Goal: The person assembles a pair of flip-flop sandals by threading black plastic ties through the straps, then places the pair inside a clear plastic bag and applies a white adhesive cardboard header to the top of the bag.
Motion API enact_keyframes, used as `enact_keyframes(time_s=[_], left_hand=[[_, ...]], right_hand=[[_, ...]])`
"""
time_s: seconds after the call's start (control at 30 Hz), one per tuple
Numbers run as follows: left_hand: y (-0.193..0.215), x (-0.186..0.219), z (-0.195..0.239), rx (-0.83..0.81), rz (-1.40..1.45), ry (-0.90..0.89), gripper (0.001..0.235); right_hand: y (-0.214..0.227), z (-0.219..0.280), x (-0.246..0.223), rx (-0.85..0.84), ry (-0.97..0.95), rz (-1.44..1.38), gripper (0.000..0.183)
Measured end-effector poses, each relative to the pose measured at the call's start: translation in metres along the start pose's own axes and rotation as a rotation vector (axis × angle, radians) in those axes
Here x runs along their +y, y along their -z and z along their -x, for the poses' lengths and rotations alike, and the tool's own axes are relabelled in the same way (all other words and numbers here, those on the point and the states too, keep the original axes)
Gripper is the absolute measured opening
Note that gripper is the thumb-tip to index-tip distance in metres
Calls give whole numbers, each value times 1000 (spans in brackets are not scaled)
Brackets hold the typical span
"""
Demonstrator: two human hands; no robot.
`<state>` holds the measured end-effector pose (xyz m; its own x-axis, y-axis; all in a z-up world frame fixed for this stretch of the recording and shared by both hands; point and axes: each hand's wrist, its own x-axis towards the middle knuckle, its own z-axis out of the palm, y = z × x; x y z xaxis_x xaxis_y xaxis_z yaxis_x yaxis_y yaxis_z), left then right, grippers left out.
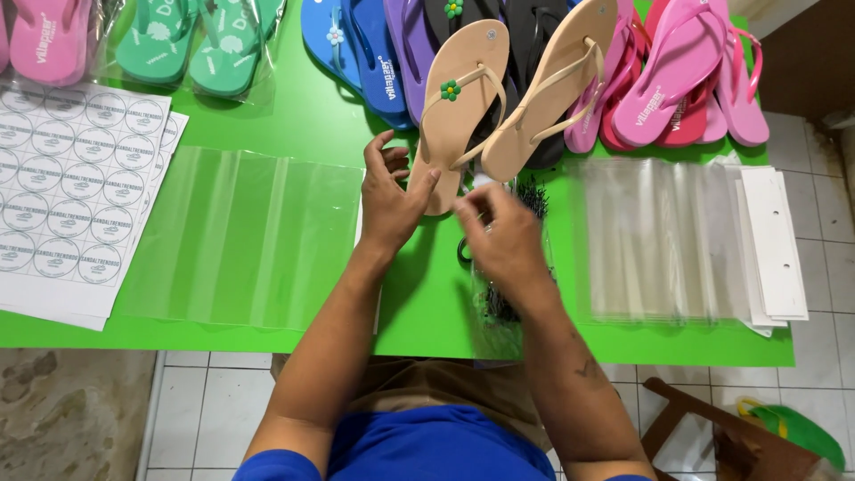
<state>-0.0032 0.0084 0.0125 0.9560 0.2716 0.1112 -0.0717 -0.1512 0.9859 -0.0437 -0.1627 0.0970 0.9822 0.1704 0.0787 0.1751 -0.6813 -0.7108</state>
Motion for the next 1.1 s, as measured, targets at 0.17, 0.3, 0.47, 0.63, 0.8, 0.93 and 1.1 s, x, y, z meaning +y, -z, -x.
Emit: enact_keyframes(time_s=[0.17, 0.3, 0.47, 0.63, 0.8, 0.93, 1.1], left_hand=[[2, 11, 2, -82, 124, 76, 84], [2, 7, 0, -189, 137, 227, 78], [1, -18, -6, -262, 237, 226, 67], [1, -5, -2, -335, 414, 238, 56], [-11, -1, 9, -400, 569, 340, 67], [-12, -7, 5, -453, 646, 356, 96], [-8, 37, 12, -526, 813, 355, 99]], right_hand=[[34, -43, 57, 266, -246, 112, 52], [24, -62, 101, 297, -313, 48, 64], [15, -61, 91, 318, -346, 18, 69], [20, -58, 74, 309, -405, 82, 73], [18, -63, 89, 236, -506, 106, 66], [16, -58, 105, 297, -410, -86, 72], [32, -51, 57, 442, -184, -449, 49]])
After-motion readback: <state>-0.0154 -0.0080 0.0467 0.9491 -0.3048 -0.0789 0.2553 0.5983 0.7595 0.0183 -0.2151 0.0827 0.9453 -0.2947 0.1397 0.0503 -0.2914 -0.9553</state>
